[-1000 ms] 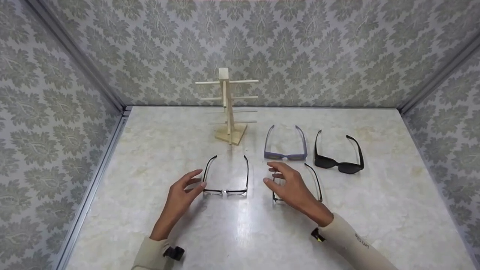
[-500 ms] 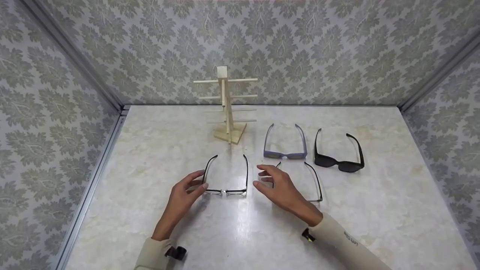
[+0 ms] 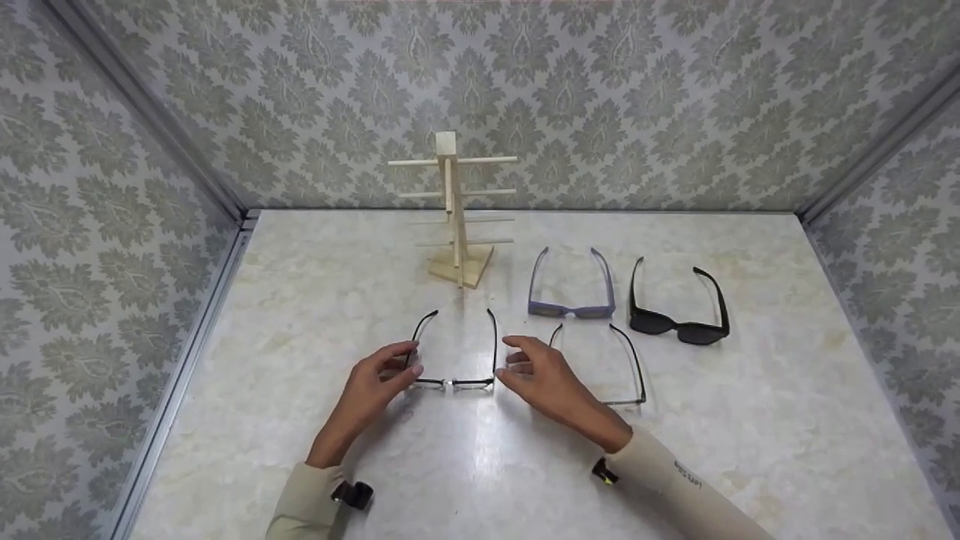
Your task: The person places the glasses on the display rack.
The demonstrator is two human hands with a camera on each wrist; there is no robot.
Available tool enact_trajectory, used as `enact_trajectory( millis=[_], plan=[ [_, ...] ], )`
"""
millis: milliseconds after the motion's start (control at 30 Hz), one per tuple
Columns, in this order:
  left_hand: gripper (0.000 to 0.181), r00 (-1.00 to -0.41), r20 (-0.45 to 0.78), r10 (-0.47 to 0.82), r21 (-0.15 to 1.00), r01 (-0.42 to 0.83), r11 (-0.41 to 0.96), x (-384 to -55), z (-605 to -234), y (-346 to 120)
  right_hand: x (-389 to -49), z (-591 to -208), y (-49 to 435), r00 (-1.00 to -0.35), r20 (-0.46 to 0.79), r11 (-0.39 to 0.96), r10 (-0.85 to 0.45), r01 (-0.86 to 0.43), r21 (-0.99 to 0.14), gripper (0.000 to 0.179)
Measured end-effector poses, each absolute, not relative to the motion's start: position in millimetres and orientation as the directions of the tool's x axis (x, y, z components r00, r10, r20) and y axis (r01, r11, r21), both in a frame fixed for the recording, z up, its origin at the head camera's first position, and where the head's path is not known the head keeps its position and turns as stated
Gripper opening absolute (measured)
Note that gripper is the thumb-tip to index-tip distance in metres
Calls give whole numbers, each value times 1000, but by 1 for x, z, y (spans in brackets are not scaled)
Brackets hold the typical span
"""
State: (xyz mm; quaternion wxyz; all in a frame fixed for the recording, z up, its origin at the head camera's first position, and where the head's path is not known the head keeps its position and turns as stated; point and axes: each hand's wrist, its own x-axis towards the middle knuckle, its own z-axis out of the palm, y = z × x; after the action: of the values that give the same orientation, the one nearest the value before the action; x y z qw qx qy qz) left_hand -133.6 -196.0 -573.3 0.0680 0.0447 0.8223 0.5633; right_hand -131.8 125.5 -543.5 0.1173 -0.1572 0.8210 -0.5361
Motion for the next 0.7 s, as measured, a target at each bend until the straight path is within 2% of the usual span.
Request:
enact_trajectory(
  millis=[200,500,700],
  plan=[
    [45,-976,-65,207,922,21,386,-137,-572,-198,-132,-547,120,-919,-36,352,-393,-114,-929,59],
    [60,-975,-76,210,932,5,363,-135,-573,-199,-133,-550,113,-920,-40,352,-391,-109,-930,58],
    [63,-970,-78,231,935,9,353,-136,-577,-202,-134,-553,109,-916,-32,371,-399,-130,-919,59]
  ],
)
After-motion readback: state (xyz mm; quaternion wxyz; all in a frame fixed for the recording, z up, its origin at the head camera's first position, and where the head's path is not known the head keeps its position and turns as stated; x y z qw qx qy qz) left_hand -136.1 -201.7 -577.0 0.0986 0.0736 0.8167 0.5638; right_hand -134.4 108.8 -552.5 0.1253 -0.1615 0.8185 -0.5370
